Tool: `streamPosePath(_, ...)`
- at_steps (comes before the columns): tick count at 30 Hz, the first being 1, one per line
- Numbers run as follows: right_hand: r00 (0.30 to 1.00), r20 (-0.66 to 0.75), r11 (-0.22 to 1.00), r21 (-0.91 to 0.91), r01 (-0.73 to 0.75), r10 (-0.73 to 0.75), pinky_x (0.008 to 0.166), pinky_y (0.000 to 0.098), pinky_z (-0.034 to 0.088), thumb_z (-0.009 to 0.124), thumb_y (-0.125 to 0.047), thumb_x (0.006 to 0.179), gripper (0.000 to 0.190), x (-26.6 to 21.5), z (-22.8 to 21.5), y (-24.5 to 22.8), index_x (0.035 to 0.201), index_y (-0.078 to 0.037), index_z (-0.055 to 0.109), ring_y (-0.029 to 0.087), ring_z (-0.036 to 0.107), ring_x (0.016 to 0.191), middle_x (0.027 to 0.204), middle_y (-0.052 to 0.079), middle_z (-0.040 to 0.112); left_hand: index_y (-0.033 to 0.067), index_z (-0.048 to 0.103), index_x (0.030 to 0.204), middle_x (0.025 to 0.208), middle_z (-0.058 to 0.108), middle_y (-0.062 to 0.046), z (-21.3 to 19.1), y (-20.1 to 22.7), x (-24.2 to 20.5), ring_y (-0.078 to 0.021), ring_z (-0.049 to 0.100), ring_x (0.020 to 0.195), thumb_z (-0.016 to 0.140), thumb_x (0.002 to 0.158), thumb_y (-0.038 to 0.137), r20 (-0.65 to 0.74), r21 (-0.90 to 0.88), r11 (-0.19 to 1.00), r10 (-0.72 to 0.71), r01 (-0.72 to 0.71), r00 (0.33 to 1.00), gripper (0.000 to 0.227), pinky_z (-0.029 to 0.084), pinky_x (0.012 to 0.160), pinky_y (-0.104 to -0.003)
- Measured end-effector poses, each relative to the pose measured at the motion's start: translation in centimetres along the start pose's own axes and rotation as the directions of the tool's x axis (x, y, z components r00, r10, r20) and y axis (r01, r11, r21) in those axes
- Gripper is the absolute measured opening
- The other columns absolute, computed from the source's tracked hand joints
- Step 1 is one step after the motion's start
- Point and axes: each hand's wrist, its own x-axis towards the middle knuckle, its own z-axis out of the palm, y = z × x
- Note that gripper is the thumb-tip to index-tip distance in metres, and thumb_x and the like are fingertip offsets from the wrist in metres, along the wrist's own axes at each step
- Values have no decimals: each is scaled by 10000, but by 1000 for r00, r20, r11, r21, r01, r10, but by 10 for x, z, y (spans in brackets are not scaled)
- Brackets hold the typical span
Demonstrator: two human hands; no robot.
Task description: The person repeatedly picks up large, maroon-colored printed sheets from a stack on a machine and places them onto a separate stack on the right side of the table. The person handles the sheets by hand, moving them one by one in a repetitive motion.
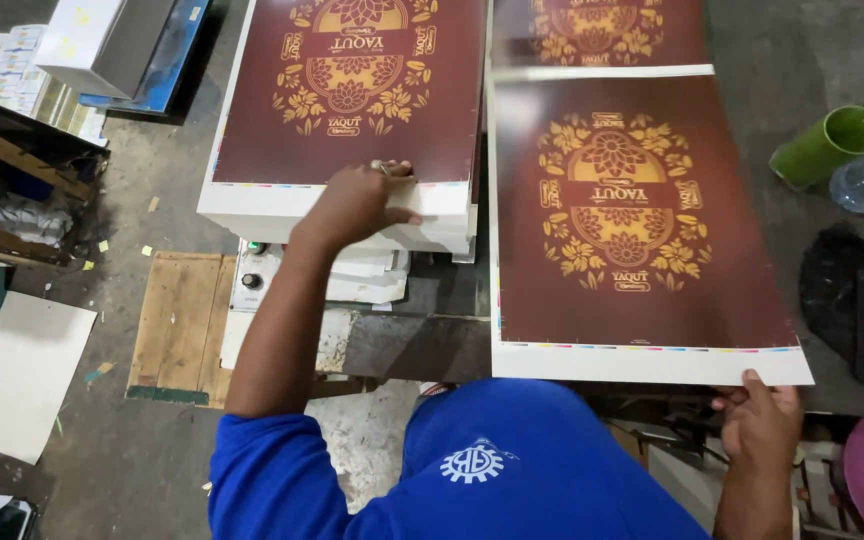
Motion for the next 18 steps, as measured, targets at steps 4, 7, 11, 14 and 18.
streamPosePath(4, 999, -20, 1000, -15, 27, -28, 587, 317, 503, 570, -80, 1106, 329, -4, -7, 0, 1432, -84, 525, 182, 684, 838, 1127, 62, 690, 79, 760, 1149, 1187, 742, -135, -22, 3, -7, -337, 715, 979, 779, 892, 348, -77, -167, 986, 6, -19, 997, 372, 559, 831, -457)
streamPosePath(7, 998, -52, 991, -130, 14, -21, 577, 305, 510, 560, -85, 1114, 328, -6, -5, 4, 1439, -59, 520, 186, 682, 831, 1126, 83, 681, 88, 759, 1119, 929, 740, -142, -32, 13, -10, -304, 720, 768, 722, 982, 174, -270, -118, 993, -40, 8, 962, 166, 557, 695, -441)
streamPosePath(11, 997, -74, 977, -214, 0, -16, 582, 300, 535, 550, -91, 1116, 311, -16, 16, -5, 1418, -26, 513, 181, 694, 854, 1139, 108, 678, 105, 722, 1041, 682, 633, -88, -40, 35, -18, -270, 633, 605, 684, 1025, 100, -547, 157, 986, 34, 62, 837, 42, 493, 589, -421)
streamPosePath(14, 999, -49, 980, -197, -5, -5, 576, 297, 527, 550, -92, 1111, 318, -11, 20, 6, 1420, -31, 505, 185, 696, 855, 1148, 116, 681, 109, 708, 982, 597, 583, -60, -18, 37, -23, -233, 573, 511, 694, 1026, 115, -568, 211, 976, 77, 55, 819, 47, 446, 512, -400)
streamPosePath(18, 998, -49, 979, -201, -40, 30, 542, 303, 504, 549, -83, 1089, 301, 5, 37, 18, 1382, -30, 501, 205, 712, 836, 1134, 130, 684, 113, 723, 896, 502, 569, -36, 13, 47, -27, -185, 531, 387, 721, 1009, 156, -436, 153, 988, 80, -14, 896, 121, 419, 429, -376)
